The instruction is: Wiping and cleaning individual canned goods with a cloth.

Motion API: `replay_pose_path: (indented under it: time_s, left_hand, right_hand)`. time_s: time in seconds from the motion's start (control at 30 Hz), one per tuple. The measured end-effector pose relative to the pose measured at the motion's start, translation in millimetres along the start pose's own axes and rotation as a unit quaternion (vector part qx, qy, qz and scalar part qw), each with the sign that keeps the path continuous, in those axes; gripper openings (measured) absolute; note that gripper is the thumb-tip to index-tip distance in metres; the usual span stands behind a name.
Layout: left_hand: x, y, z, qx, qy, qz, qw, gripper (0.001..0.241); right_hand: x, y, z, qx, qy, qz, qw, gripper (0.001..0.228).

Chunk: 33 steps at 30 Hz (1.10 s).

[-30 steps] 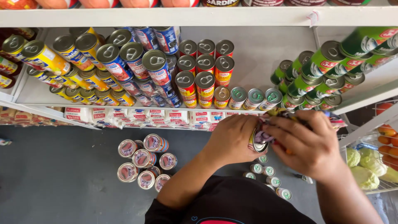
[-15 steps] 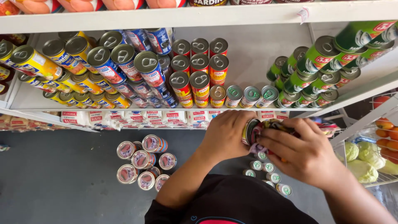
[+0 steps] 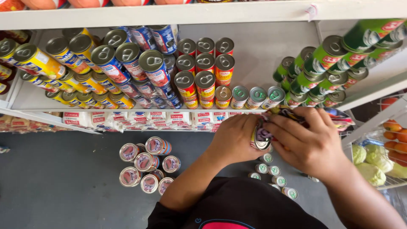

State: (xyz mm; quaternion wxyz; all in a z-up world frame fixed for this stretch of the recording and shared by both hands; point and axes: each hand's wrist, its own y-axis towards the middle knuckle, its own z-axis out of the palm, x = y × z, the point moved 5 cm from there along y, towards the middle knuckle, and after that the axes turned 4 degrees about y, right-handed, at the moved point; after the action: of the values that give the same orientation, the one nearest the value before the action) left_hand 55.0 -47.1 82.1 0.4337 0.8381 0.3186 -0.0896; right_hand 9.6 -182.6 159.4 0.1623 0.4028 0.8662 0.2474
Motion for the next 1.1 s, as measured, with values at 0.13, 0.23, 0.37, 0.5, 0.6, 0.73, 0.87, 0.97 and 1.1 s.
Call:
replay_pose_path:
  time_s: [0.13,0.23,0.37,0.5,0.6,0.73,0.87,0.97,1.1]
  left_hand:
    - [1,4,-15,-0.008,-0.035,-0.006,0.999,0.050]
    - [1,-1,-18,-0.001,0.007,-0.016,1.000,0.060]
    - [0,-2,-13,-0.001,-0.004,-0.010,1.000,0.059]
    - [4,-2,-21,0.016,-0.018,-0.014,1.000,0.064]
    - [2,-2,-21,-0.009,0.009,-0.023,1.000,0.053]
    - [-3,-3,-14,-0.021,-0.006,-0.005,1.000,0.050]
    - [4,-1,-18,-0.002,-0.023,-0.021,1.000,0.056]
    - [6,-4,-17,0.006,-0.008,-0.025,1.000,0.064]
    - [4,1,-9,-0.020,0.023,-0.014,0.999,0.052]
  right_hand:
    - [11,-2,-3,-0.002,0.079,-0.034,0.996,0.032]
    - [7,-5,1,0.045,0.069,-0.044,0.996,0.031]
    - [7,1,0,0.013,0.028,-0.018,0.999,0.031]
    - [13,-2,-1,0.030,0.127,-0.058,0.990,0.035]
    - [1,-5,5,0.061,0.060,-0.015,0.996,0.032]
    - [9,2,0,0.017,-0.010,-0.022,1.000,0.030]
    - [11,2,-4,0.025,0.095,-0.054,0.994,0.034]
    - [1,-1,3,0.055,0.072,-0.038,0.995,0.033]
    - [2,11,1,0.010,0.011,-0.020,1.000,0.031]
